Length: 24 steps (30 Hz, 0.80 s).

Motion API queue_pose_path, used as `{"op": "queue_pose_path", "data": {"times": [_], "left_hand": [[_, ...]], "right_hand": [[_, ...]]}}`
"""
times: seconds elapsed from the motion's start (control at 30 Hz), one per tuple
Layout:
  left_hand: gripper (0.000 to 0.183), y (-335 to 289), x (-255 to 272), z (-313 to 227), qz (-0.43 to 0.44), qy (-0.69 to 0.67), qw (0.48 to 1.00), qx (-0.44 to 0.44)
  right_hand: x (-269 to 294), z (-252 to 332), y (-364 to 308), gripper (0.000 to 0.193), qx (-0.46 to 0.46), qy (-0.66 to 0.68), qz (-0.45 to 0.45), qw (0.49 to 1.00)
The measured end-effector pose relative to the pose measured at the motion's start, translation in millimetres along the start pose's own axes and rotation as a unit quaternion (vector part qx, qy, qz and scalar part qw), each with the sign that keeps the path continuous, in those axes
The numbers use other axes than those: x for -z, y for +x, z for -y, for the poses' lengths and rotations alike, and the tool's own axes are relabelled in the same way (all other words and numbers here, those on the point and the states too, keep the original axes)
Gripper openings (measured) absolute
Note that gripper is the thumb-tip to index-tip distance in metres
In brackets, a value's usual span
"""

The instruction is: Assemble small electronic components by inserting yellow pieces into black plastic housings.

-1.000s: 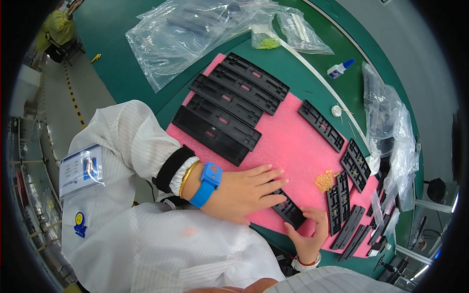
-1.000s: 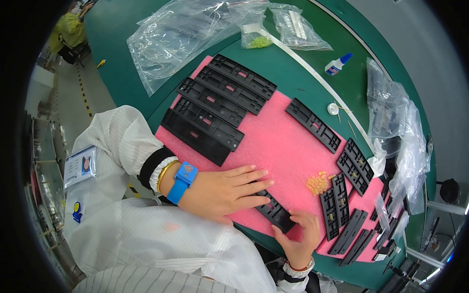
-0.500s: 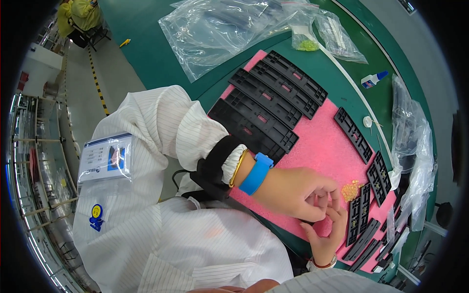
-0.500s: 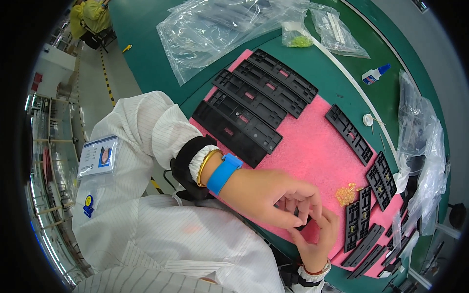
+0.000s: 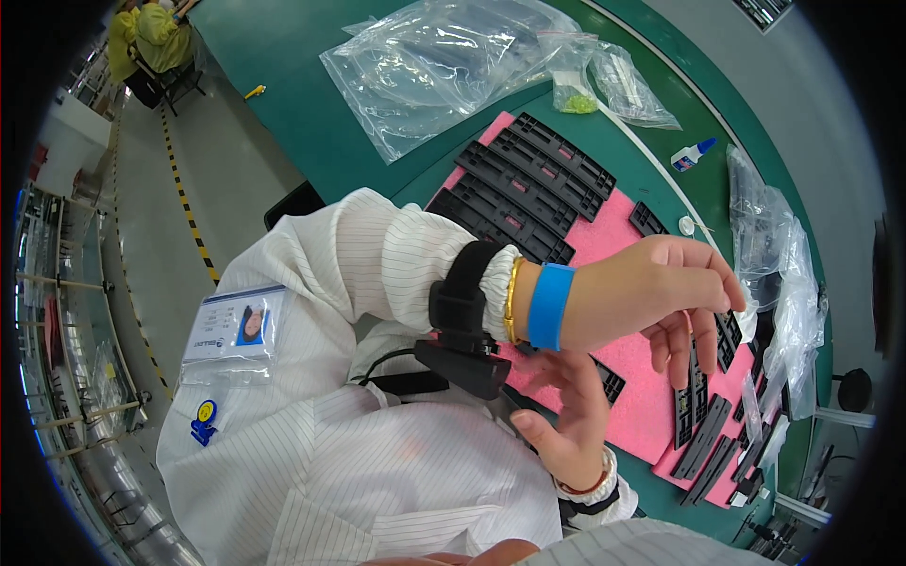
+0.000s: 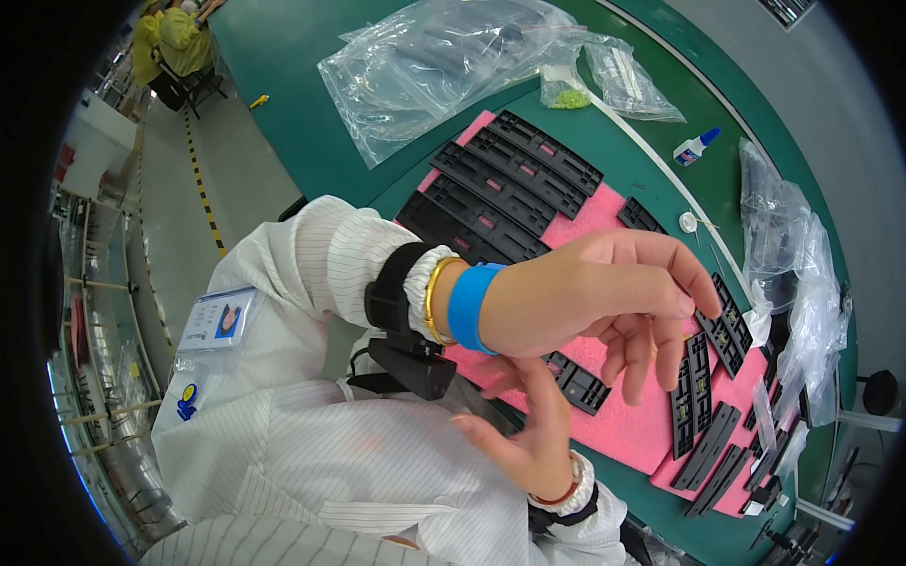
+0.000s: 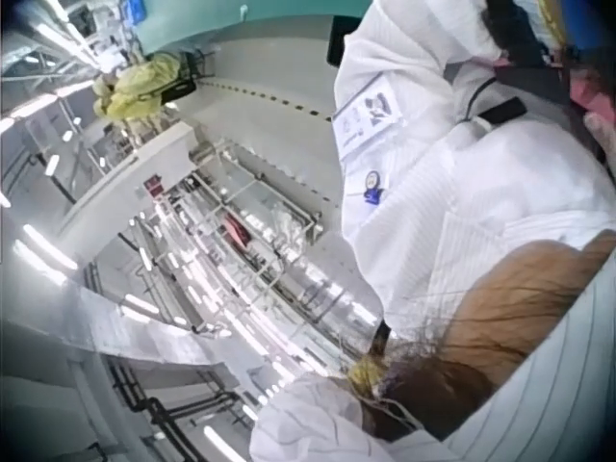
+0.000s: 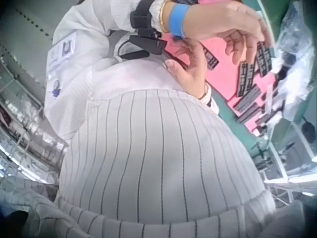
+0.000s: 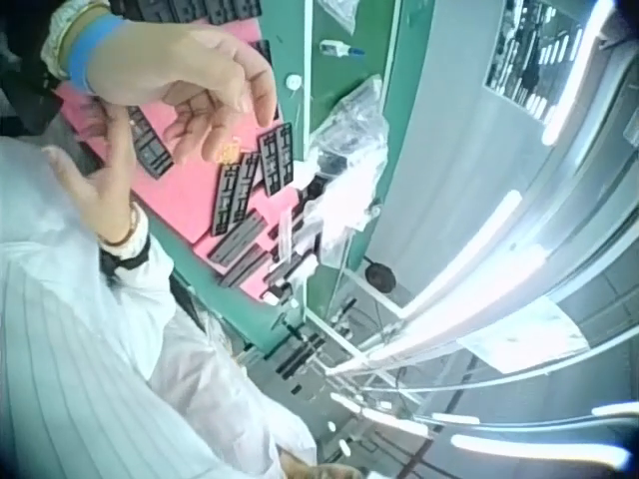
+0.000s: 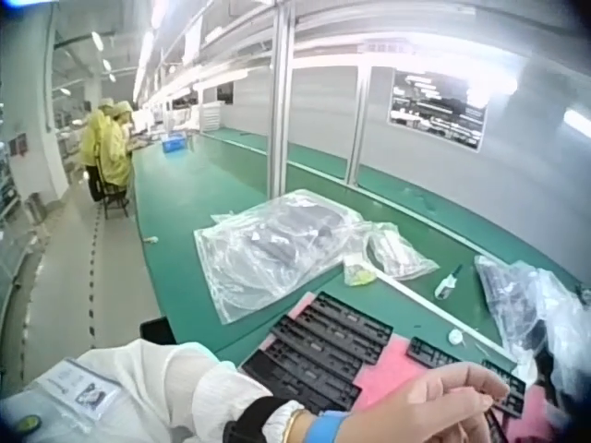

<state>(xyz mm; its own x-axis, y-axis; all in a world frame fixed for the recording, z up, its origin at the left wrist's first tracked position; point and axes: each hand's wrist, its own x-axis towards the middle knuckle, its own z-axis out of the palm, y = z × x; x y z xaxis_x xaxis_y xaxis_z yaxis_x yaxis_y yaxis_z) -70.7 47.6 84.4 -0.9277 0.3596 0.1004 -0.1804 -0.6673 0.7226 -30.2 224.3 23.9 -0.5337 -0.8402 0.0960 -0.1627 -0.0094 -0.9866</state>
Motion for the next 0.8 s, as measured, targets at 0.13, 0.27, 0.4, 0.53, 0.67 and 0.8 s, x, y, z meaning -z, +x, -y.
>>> {"op": "queue_pose_path", "data": {"times": [0.13, 0.27, 0.4, 0.53, 0.67, 0.8], "left_hand": [[0.039, 10.0, -14.4, 2.3, 0.026, 0.018, 0.997, -0.073], [0.032, 15.6, -23.3, 2.5, 0.008, 0.003, 0.99, -0.143], [0.038, 19.2, -18.0, -4.1, -0.032, -0.008, 0.984, -0.176], [0.035, 22.7, -23.9, -9.7, -0.021, 0.017, 0.975, -0.222], [0.026, 25.1, -37.4, -13.2, -0.007, 0.079, 0.957, -0.28], [0.02, 29.3, -37.4, -7.3, -0.022, 0.151, 0.938, -0.31]], "right_hand": [[-37.5, -2.8, 12.9, 0.083, -0.026, 0.193, -0.028, 0.98], [-55.3, -6.6, 18.5, 0.058, -0.135, 0.369, -0.111, 0.913], [-69.5, -8.7, 25.1, 0.042, -0.11, 0.349, -0.156, 0.917], [-66.6, -10.1, 25.3, 0.039, -0.113, 0.334, -0.102, 0.93], [-65.9, -11.9, 23.5, 0.037, -0.063, 0.248, -0.068, 0.964], [-59.4, -17.0, 28.0, 0.04, -0.043, 0.234, -0.05, 0.97]]}}
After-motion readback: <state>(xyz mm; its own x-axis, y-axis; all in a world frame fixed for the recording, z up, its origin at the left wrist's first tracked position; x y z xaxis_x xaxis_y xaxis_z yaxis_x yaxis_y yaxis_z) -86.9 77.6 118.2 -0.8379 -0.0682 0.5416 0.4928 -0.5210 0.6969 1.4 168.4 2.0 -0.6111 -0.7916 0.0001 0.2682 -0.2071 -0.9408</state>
